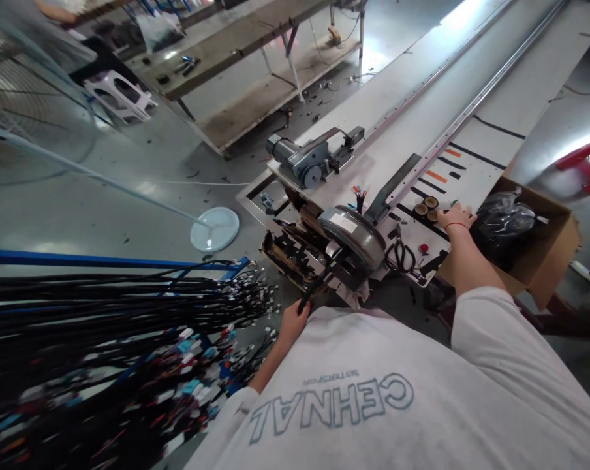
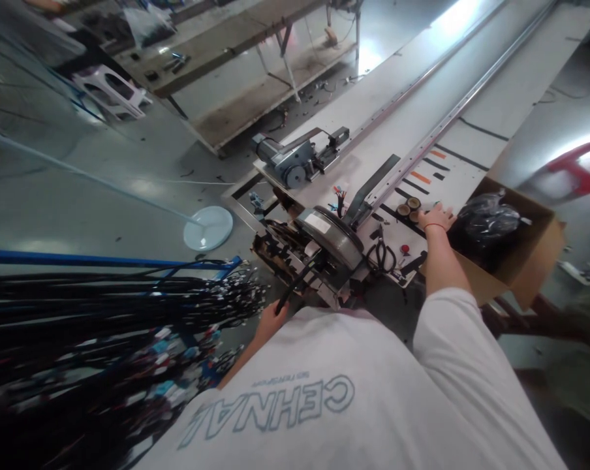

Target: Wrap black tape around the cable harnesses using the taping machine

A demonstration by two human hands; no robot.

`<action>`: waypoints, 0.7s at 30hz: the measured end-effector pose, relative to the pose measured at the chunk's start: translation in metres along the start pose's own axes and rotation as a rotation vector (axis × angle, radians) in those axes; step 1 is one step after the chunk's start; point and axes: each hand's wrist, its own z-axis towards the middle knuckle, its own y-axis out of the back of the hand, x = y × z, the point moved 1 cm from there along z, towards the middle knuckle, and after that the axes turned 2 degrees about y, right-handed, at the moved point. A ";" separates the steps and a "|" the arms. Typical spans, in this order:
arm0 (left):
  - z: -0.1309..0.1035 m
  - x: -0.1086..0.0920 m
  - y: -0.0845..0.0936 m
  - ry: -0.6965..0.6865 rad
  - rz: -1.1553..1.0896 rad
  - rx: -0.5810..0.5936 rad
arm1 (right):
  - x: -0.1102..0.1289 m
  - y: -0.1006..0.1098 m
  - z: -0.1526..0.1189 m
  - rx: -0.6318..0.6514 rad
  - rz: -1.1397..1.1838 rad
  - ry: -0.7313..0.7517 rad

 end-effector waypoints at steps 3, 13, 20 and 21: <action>-0.006 0.026 0.004 0.064 0.000 0.028 | -0.004 0.003 -0.017 -0.041 0.057 0.044; 0.031 -0.017 -0.003 -0.119 -0.065 0.093 | -0.019 -0.048 -0.137 -0.005 0.425 -0.314; 0.054 -0.082 0.000 -0.340 0.052 0.088 | -0.009 -0.052 -0.147 -0.107 0.430 -0.361; 0.054 -0.082 0.000 -0.350 0.059 0.098 | -0.009 -0.053 -0.147 -0.110 0.431 -0.364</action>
